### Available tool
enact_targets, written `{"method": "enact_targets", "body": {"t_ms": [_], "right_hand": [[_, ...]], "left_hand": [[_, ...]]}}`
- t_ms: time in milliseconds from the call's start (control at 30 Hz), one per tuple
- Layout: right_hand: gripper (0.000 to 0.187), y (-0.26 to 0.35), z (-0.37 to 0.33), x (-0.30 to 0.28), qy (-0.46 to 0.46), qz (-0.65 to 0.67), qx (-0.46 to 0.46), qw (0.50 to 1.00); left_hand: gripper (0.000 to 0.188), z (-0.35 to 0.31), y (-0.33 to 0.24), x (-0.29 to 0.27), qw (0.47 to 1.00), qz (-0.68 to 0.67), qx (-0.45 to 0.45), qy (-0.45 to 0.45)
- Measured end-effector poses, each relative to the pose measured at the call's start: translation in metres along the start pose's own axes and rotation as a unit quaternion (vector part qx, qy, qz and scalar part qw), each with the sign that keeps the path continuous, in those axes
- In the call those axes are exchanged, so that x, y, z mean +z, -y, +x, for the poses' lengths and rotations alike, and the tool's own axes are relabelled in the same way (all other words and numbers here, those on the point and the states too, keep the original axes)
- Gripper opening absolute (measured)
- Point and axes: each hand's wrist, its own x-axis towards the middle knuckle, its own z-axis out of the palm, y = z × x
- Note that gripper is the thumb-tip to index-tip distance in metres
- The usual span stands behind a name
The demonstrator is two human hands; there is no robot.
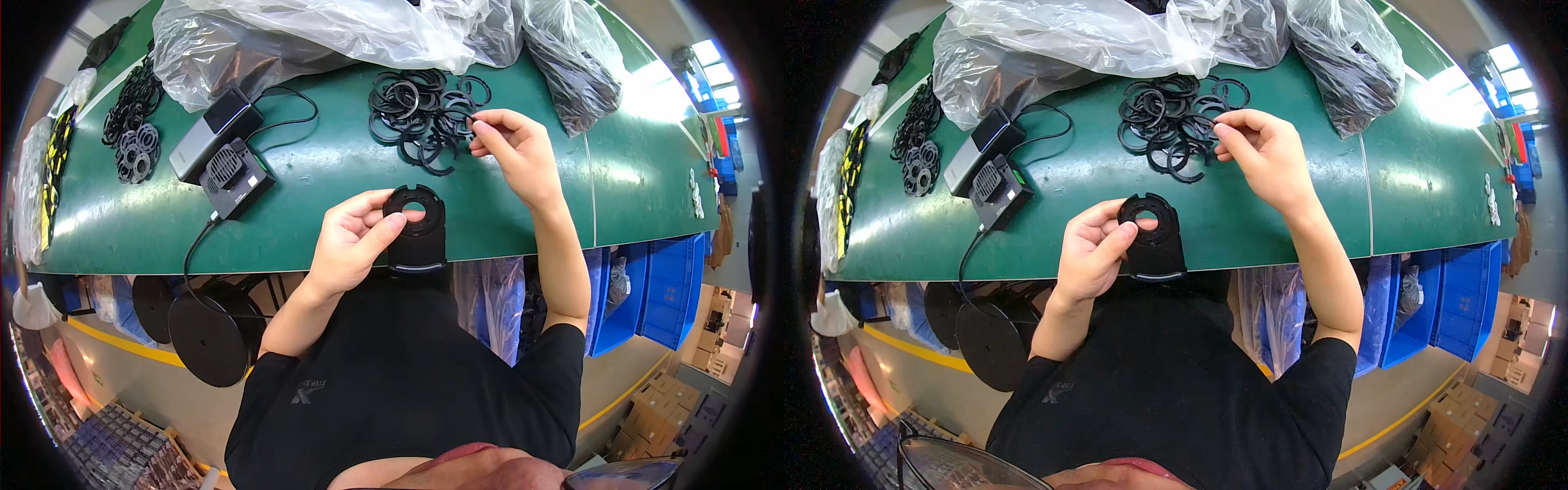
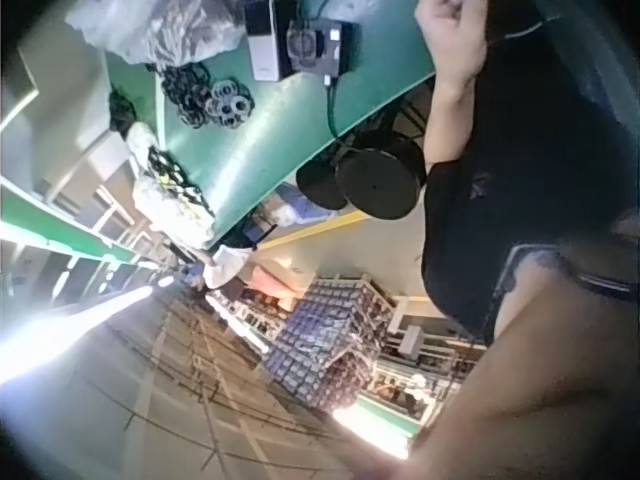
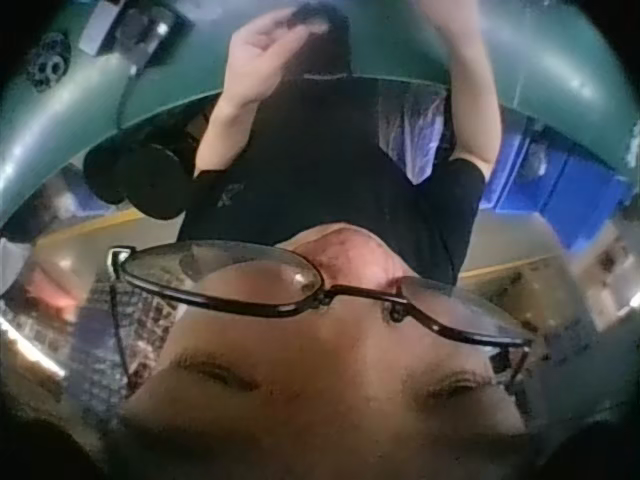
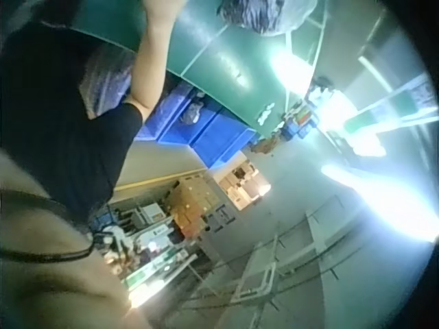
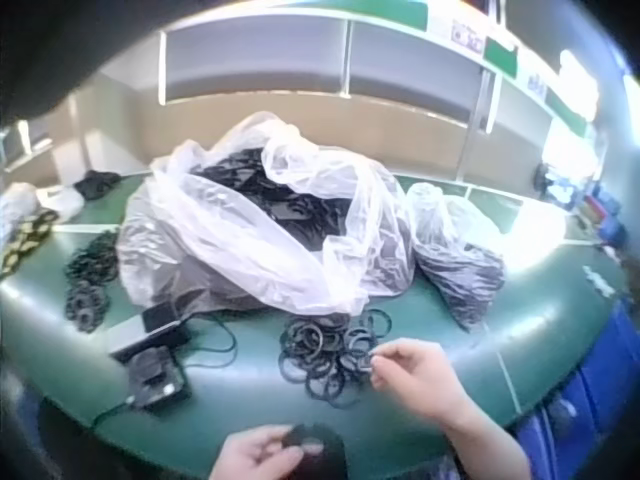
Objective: The person assembles small circular plastic components into a larger black base plate by hand, taking the components from a storage bag and a blue bin and fitting them into the base plate.
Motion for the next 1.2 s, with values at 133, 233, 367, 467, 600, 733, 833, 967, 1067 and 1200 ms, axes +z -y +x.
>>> {"method": "enact_targets", "body": {"t_ms": [133,233,367,467,600,733,833,967,1067,1200], "right_hand": [[0.015,0.004,-0.008,0.0,-0.023,0.063,-0.01,0.998],[0.011,0.008,-0.02,-0.001,-0.018,0.022,-0.111,0.993],[0.016,0.018,-0.045,-0.008,0.074,-0.286,-0.292,0.909],[0.018,0.009,-0.062,-0.019,0.136,-0.31,-0.234,0.911],[0.021,0.0,-0.064,-0.023,0.13,-0.366,-0.256,0.885],[0.025,0.006,-0.066,-0.001,0.03,-0.357,-0.274,0.893],[0.04,0.003,-0.071,0.019,-0.028,-0.388,-0.241,0.889],[0.047,-0.003,-0.07,0.021,-0.031,-0.394,-0.201,0.896],[0.047,0.002,-0.069,0.013,0.031,-0.335,-0.199,0.92],[0.049,0.002,-0.074,0.012,0.007,-0.32,-0.185,0.929]], "left_hand": [[0.031,0.001,0.0,0.0,1.0,0.008,0.009,-0.008],[0.032,0.0,0.002,-0.007,0.999,0.027,-0.013,-0.015],[0.033,0.001,0.005,-0.004,0.998,-0.052,-0.019,-0.038],[0.034,0.002,0.002,-0.004,0.997,-0.068,-0.024,-0.037],[0.034,0.004,-0.004,-0.003,0.995,-0.097,-0.031,-0.004],[0.034,0.004,-0.002,-0.004,0.995,-0.092,-0.043,-0.009],[0.034,0.004,-0.002,-0.003,0.994,-0.094,-0.046,-0.01],[0.035,0.004,-0.002,-0.002,0.995,-0.09,-0.045,-0.008],[0.035,0.003,-0.002,-0.002,0.996,-0.077,-0.044,-0.005],[0.036,0.004,-0.001,-0.001,0.997,-0.07,-0.044,-0.003]]}}
